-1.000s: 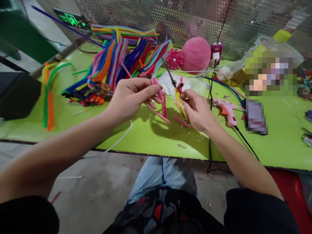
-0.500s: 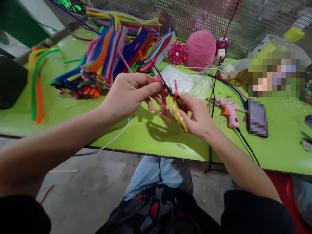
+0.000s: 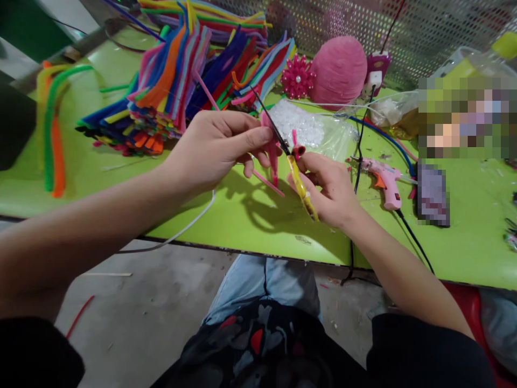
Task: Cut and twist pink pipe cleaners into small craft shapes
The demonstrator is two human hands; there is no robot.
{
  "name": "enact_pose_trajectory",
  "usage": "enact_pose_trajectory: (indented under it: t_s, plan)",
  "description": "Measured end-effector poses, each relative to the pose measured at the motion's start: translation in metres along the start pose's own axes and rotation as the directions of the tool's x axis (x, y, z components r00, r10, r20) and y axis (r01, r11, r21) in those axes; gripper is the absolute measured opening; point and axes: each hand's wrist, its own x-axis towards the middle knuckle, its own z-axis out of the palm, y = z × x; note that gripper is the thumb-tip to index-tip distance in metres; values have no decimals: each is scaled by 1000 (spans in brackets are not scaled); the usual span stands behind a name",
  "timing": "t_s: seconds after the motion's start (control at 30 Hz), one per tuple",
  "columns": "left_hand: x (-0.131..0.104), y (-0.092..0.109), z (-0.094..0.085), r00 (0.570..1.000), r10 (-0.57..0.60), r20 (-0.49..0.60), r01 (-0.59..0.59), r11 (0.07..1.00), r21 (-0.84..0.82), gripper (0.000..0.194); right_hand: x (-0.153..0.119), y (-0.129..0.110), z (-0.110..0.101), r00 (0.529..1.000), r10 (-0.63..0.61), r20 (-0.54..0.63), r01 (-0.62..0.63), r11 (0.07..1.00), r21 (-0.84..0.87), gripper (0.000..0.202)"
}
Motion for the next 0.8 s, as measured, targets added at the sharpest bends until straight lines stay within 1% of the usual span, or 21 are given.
enact_pose_trajectory:
  t_s: [0.37, 0.5, 0.6, 0.67, 0.73, 0.8]
  plan:
    - [-1, 1, 0, 999, 28, -23, -27, 998, 48, 31, -2, 3, 4, 997, -68, -42, 67, 997, -41, 56]
    - [-1, 5, 1, 999, 30, -32, -28, 998, 55, 29, -4, 6, 4, 994, -98, -55, 96, 994, -44, 50]
    - [-2, 7, 2, 999, 25, -38, -22, 998, 59, 28, -4, 7, 2, 988, -144, -57, 140, 988, -68, 45]
    - [-2, 8, 3, 999, 24, -40, -22, 998, 61, 27, -3, 7, 1, 986, -161, -52, 157, 985, -68, 44]
    - [-2, 8, 3, 999, 21, -36, -18, 998, 65, 27, -2, 5, 0, 990, -134, -34, 132, 990, -53, 49]
    - [-2, 9, 3, 1000, 10, -29, -8, 998, 67, 27, -1, 2, 0, 997, -82, -16, 81, 996, -38, 55]
